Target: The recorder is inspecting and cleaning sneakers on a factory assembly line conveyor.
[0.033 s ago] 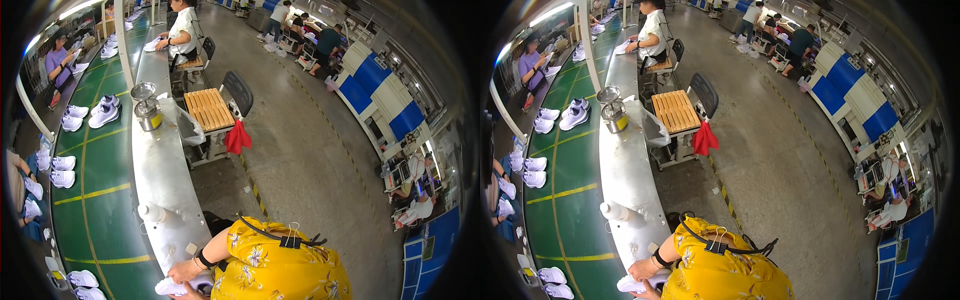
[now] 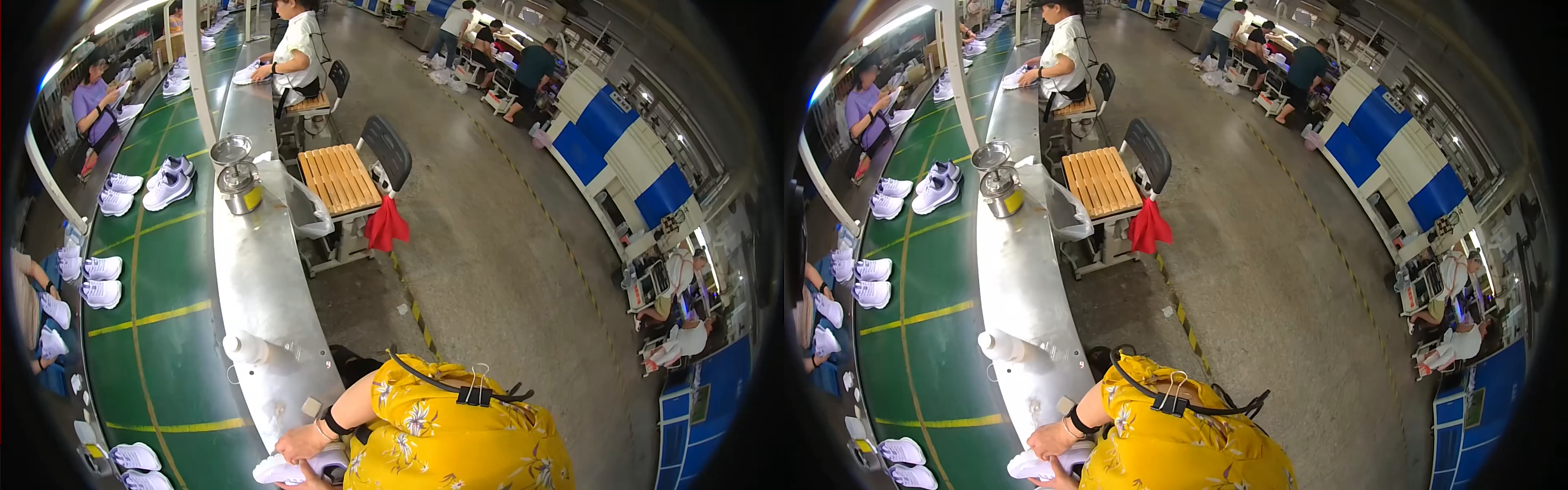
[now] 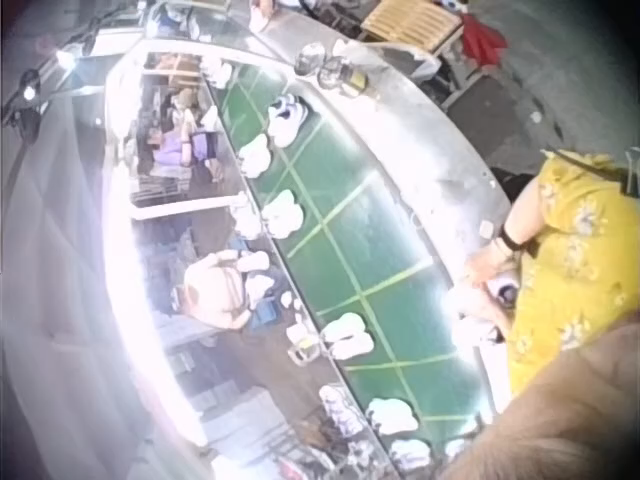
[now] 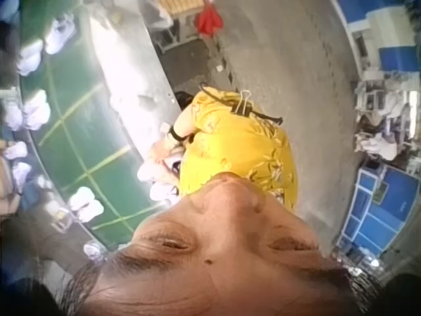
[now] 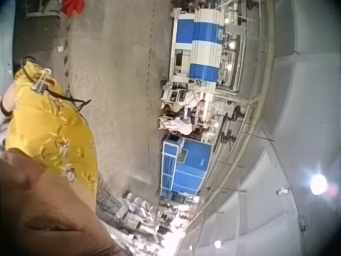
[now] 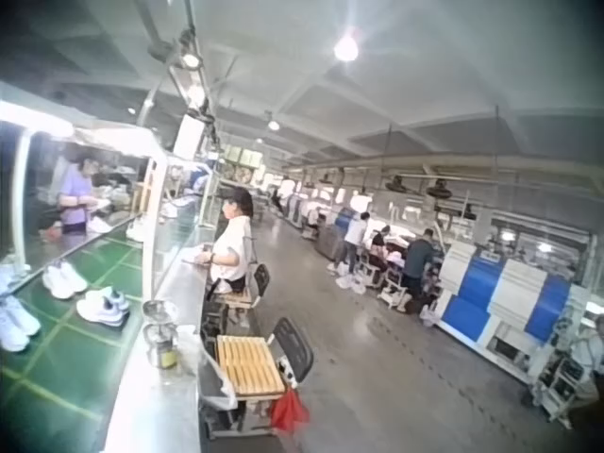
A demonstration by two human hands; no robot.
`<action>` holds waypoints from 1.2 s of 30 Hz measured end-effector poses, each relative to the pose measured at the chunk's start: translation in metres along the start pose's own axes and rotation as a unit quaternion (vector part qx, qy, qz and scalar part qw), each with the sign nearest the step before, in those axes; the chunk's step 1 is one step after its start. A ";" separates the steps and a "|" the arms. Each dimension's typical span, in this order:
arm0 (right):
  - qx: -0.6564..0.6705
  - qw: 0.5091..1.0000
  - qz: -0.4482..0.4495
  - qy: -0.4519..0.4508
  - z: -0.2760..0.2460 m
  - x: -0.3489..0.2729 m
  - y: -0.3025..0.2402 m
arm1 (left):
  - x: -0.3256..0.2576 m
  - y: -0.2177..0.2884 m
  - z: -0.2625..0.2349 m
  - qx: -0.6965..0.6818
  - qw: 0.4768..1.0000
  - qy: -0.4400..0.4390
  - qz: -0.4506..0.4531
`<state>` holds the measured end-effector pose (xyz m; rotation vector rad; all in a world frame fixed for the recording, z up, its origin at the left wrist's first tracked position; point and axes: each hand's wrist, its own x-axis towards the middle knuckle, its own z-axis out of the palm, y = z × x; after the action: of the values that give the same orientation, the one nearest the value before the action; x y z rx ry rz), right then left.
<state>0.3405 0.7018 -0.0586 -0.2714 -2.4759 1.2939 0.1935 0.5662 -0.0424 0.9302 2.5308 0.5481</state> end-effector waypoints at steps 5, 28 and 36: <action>0.120 0.984 0.077 0.104 -0.030 -0.015 -0.004 | -0.017 0.009 -0.007 0.025 1.000 -0.009 -0.001; 0.116 0.919 0.270 0.263 -0.056 -0.071 0.035 | -0.049 0.070 0.009 0.238 0.942 0.013 0.237; 0.124 0.936 0.258 0.206 -0.053 -0.045 0.037 | -0.069 0.042 0.027 0.276 0.940 0.045 0.195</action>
<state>0.4029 0.7490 -0.0697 -1.0637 -1.9215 1.5310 0.2772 0.5554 -0.0296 1.6611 2.6383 -0.0374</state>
